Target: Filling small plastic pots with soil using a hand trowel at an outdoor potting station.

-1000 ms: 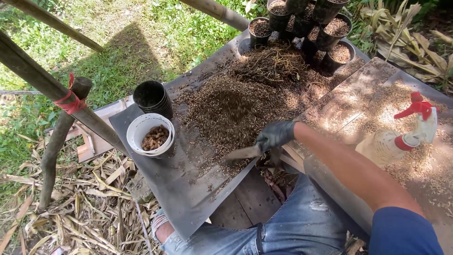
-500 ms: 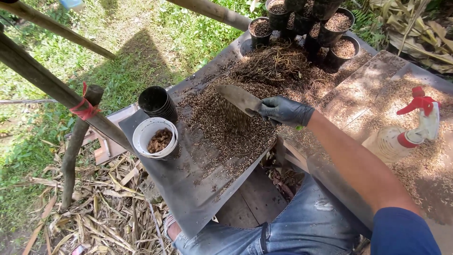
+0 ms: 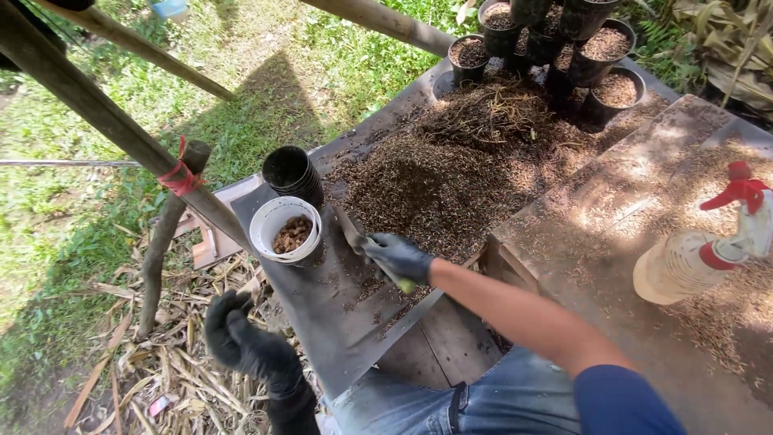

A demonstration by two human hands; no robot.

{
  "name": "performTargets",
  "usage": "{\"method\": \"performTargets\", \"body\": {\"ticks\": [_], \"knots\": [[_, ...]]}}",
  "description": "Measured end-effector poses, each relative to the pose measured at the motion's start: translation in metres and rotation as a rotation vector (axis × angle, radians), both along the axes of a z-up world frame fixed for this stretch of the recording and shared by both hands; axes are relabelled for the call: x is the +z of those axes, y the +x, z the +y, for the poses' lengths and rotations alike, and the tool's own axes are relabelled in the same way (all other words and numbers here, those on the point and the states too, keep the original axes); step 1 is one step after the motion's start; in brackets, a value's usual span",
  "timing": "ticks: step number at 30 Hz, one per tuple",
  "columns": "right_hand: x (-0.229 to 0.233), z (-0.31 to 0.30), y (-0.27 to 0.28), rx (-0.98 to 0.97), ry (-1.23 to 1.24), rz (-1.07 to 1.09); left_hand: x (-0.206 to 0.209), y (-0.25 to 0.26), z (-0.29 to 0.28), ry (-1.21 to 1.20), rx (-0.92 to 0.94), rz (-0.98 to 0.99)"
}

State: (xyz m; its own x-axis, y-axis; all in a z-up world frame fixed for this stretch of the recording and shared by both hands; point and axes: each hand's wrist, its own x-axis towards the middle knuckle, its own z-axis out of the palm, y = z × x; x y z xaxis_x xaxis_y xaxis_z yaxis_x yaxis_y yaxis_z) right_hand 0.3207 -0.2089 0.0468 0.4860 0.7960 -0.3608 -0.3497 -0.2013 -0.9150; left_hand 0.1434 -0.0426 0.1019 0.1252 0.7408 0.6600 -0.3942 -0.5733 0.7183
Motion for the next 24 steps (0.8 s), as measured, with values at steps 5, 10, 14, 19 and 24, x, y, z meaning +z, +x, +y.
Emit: {"method": "performTargets", "body": {"ticks": [5, 10, 14, 19, 24], "knots": [[-0.056, 0.075, 0.02, -0.355, 0.136, 0.244, 0.015, 0.002, -0.025, 0.009, -0.18, -0.025], [-0.058, 0.104, 0.048, -0.492, 0.35, 0.372, 0.001, -0.01, -0.035, -0.142, -0.169, 0.018], [-0.081, 0.122, 0.075, -0.627, 0.44, 0.352, 0.009, -0.004, -0.033, -0.101, -0.192, 0.052], [-0.088, 0.102, 0.075, -0.768, 0.166, 0.152, 0.06, 0.033, -0.029, 0.103, -0.232, 0.294], [-0.068, 0.066, 0.067, -0.747, 0.172, 0.069, 0.054, 0.084, 0.026, 0.282, -0.265, 0.47]]}}
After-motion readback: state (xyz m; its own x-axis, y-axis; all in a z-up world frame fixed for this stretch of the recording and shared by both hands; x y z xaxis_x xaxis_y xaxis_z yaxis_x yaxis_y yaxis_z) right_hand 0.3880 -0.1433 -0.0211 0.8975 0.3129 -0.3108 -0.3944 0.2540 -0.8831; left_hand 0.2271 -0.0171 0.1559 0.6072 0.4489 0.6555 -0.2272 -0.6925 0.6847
